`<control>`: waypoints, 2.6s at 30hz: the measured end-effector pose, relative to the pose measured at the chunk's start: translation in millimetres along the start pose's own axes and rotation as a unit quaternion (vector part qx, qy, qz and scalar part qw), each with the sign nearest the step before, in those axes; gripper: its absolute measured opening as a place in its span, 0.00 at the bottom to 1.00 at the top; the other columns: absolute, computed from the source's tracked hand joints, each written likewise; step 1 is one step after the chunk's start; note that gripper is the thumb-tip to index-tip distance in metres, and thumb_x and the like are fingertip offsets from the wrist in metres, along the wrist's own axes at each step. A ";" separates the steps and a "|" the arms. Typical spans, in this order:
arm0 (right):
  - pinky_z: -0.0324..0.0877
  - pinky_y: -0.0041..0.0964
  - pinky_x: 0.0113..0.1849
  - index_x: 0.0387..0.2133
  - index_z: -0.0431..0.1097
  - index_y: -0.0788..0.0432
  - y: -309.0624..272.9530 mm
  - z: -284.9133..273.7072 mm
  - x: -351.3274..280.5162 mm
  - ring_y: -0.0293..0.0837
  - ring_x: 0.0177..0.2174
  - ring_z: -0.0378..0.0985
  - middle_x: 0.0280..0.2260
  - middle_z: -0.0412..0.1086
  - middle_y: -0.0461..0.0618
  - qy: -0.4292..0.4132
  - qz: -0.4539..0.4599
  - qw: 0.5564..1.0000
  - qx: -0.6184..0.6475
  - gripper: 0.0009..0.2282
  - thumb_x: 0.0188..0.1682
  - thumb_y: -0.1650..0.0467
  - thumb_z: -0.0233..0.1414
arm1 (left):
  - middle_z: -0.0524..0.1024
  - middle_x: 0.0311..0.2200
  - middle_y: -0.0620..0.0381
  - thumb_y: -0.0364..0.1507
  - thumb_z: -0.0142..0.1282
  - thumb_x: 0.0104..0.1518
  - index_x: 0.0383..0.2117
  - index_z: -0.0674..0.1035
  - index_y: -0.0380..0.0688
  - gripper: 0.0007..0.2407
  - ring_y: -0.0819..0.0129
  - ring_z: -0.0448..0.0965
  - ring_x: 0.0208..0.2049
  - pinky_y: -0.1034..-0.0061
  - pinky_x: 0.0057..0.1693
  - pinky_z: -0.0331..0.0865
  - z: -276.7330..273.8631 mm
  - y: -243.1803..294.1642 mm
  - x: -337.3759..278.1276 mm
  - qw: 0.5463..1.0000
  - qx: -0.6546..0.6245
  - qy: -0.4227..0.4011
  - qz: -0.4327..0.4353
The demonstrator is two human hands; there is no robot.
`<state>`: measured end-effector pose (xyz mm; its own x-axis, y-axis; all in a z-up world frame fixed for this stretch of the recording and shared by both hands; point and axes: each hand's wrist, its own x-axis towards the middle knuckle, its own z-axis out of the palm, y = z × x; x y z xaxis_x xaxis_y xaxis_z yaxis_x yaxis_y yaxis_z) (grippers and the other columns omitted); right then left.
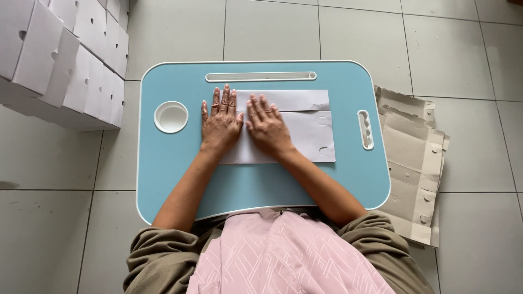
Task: Folding flat cardboard sheets into boxes on a lap desk while sitting on the floor.
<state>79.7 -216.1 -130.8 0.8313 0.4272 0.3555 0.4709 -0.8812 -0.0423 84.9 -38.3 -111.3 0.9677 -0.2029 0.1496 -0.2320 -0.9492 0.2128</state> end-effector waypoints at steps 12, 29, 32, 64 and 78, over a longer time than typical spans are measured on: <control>0.48 0.59 0.63 0.71 0.50 0.52 119.4 -49.6 -47.6 0.51 0.68 0.46 0.72 0.44 0.47 -0.054 0.130 0.990 -0.014 0.26 0.61 0.55 0.35 | 0.46 0.74 0.48 0.35 0.43 0.63 0.70 0.59 0.41 0.27 0.50 0.34 0.74 0.35 0.68 0.35 -8.1 19.0 -1.6 0.999 0.050 0.017 0.004; 0.44 0.61 0.63 0.69 0.55 0.54 110.3 -41.4 -49.2 0.52 0.69 0.45 0.71 0.47 0.49 -0.017 0.133 0.990 -0.038 0.25 0.62 0.57 0.37 | 0.39 0.74 0.58 0.45 0.34 0.67 0.72 0.51 0.52 0.28 0.60 0.33 0.74 0.49 0.71 0.29 -40.0 32.1 -41.2 0.994 -0.017 -0.107 0.025; 0.46 0.60 0.62 0.67 0.58 0.56 87.7 -38.6 -39.6 0.53 0.68 0.46 0.70 0.49 0.52 0.009 0.107 0.992 -0.068 0.23 0.62 0.60 0.40 | 0.41 0.74 0.56 0.43 0.35 0.67 0.72 0.52 0.49 0.28 0.58 0.35 0.74 0.47 0.71 0.31 -34.3 29.9 -40.4 0.996 -0.018 -0.081 0.018; 0.63 0.50 0.58 0.53 0.72 0.56 7.6 -82.4 -52.1 0.56 0.60 0.67 0.61 0.64 0.56 0.112 -0.138 0.957 0.229 0.14 0.55 0.65 0.51 | 0.45 0.74 0.50 0.40 0.35 0.67 0.71 0.55 0.44 0.27 0.53 0.41 0.73 0.43 0.70 0.40 -14.5 21.0 -42.7 0.999 0.000 0.001 0.046; 0.60 0.53 0.57 0.67 0.60 0.58 120.6 -46.3 -52.2 0.52 0.64 0.59 0.67 0.56 0.56 0.046 0.016 0.995 -0.082 0.25 0.61 0.57 0.45 | 0.45 0.74 0.52 0.41 0.35 0.67 0.71 0.55 0.46 0.27 0.54 0.40 0.74 0.44 0.70 0.38 -17.2 23.6 -41.8 0.999 -0.009 -0.014 0.031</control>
<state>79.5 -354.0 -111.3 0.8108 0.3842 0.4415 0.3832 -0.9187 0.0957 37.2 -48.1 -95.9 0.9536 -0.2688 0.1353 -0.2935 -0.9300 0.2212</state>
